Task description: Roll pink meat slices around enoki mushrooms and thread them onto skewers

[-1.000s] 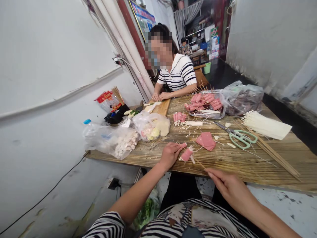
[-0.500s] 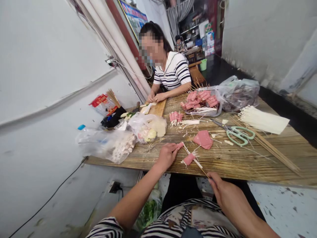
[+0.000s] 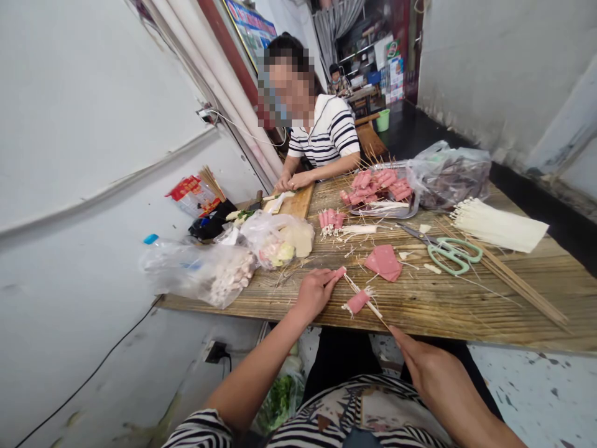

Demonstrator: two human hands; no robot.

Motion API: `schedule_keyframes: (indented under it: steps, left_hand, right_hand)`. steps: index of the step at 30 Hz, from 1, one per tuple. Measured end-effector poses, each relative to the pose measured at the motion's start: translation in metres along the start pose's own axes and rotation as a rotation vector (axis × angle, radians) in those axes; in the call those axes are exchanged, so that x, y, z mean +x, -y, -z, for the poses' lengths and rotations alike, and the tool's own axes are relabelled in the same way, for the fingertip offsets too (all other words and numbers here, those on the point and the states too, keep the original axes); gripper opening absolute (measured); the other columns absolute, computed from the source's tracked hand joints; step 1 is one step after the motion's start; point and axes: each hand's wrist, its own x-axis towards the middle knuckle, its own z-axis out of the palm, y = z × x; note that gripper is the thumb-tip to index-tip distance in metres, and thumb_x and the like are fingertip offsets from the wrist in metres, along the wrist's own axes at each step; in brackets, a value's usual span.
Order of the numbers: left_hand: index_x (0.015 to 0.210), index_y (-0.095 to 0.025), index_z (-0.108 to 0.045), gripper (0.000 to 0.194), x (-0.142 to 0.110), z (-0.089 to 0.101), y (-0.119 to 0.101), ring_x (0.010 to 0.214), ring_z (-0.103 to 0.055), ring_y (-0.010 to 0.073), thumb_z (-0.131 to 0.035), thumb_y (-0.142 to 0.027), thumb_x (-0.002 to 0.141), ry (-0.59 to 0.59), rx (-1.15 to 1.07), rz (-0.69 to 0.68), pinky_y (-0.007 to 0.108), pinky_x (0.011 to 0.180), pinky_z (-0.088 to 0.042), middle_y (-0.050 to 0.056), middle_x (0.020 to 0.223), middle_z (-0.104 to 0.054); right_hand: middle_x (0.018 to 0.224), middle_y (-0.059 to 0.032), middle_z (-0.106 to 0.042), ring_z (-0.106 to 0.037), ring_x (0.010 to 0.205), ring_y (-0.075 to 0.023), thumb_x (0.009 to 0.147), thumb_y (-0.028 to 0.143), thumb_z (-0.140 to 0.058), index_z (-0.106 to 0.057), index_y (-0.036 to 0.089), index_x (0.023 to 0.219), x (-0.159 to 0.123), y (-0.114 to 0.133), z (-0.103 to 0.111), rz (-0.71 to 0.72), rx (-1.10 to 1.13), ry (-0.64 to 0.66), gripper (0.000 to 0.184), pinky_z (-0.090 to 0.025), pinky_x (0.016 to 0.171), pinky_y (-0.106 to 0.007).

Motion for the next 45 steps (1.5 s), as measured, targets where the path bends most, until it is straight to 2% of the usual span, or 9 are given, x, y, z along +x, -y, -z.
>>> schedule_keyframes:
  steps: [9, 15, 24, 31, 37, 42, 45]
  left_hand:
    - [0.110, -0.024, -0.070, 0.024, 0.001, 0.000, 0.001, 0.072, -0.063, 0.0131, -0.054, -0.023, 0.092, -0.001, -0.007, -0.001, 0.025, 0.070, -0.047, 0.002, 0.081, -0.073]
    - [0.103, -0.022, -0.073, 0.023, 0.002, 0.001, 0.001, 0.072, -0.064, 0.0135, -0.053, -0.025, 0.093, -0.013, -0.007, -0.007, 0.026, 0.072, -0.048, 0.003, 0.077, -0.073]
    - [0.102, -0.021, -0.073, 0.024, 0.004, 0.003, -0.001, 0.070, -0.063, 0.0130, -0.051, -0.027, 0.094, 0.006, -0.026, 0.005, 0.026, 0.070, -0.046, 0.003, 0.077, -0.073]
    - [0.103, -0.020, -0.073, 0.026, 0.006, 0.004, -0.002, 0.065, -0.061, 0.0124, -0.049, -0.027, 0.095, 0.031, -0.004, -0.005, 0.027, 0.068, -0.044, 0.003, 0.076, -0.073]
    - [0.100, -0.021, -0.073, 0.027, 0.007, 0.006, -0.002, 0.066, -0.063, 0.0126, -0.048, -0.029, 0.096, 0.035, -0.028, 0.009, 0.026, 0.068, -0.045, 0.003, 0.075, -0.073]
    - [0.102, -0.020, -0.072, 0.025, 0.006, 0.008, -0.003, 0.068, -0.062, 0.0128, -0.049, -0.027, 0.095, 0.042, -0.032, 0.011, 0.026, 0.069, -0.045, 0.003, 0.077, -0.073]
    - [0.103, -0.020, -0.072, 0.024, 0.005, 0.007, -0.002, 0.067, -0.062, 0.0126, -0.051, -0.026, 0.094, 0.043, -0.042, 0.014, 0.026, 0.069, -0.044, 0.003, 0.079, -0.073]
  right_hand:
    - [0.122, -0.0002, -0.063, -0.062, 0.109, -0.0183, 0.095, 0.024, -0.038, -0.055, 0.025, 0.131, 0.000, 0.003, 0.004, 0.007, -0.049, 0.017, 0.041, -0.056, 0.086, -0.027]
    - [0.116, -0.0011, -0.066, -0.065, 0.102, -0.0198, 0.094, 0.023, -0.037, -0.058, 0.025, 0.128, 0.003, 0.003, 0.008, 0.008, -0.068, 0.025, 0.040, -0.058, 0.080, -0.029]
    - [0.119, 0.0002, -0.065, -0.062, 0.108, -0.0193, 0.095, 0.025, -0.035, -0.055, 0.027, 0.131, 0.009, 0.005, 0.007, -0.004, -0.076, 0.030, 0.041, -0.057, 0.084, -0.029]
    - [0.108, -0.0046, -0.070, -0.068, 0.095, -0.0212, 0.094, 0.024, -0.034, -0.060, 0.023, 0.127, 0.012, 0.010, 0.002, -0.014, -0.120, 0.012, 0.041, -0.059, 0.076, -0.031]
    - [0.101, -0.0065, -0.073, -0.070, 0.087, -0.0217, 0.093, 0.021, -0.033, -0.059, 0.022, 0.127, 0.017, 0.008, -0.003, -0.023, -0.146, 0.030, 0.043, -0.059, 0.079, -0.035]
    - [0.107, -0.0071, -0.071, -0.069, 0.092, -0.0221, 0.093, 0.021, -0.033, -0.059, 0.021, 0.127, 0.022, 0.010, -0.002, -0.002, -0.174, 0.024, 0.043, -0.059, 0.076, -0.034]
    - [0.099, -0.0069, -0.073, -0.071, 0.086, -0.0216, 0.093, 0.020, -0.033, -0.061, 0.020, 0.124, 0.027, 0.012, -0.003, -0.017, -0.181, 0.025, 0.042, -0.059, 0.073, -0.031]
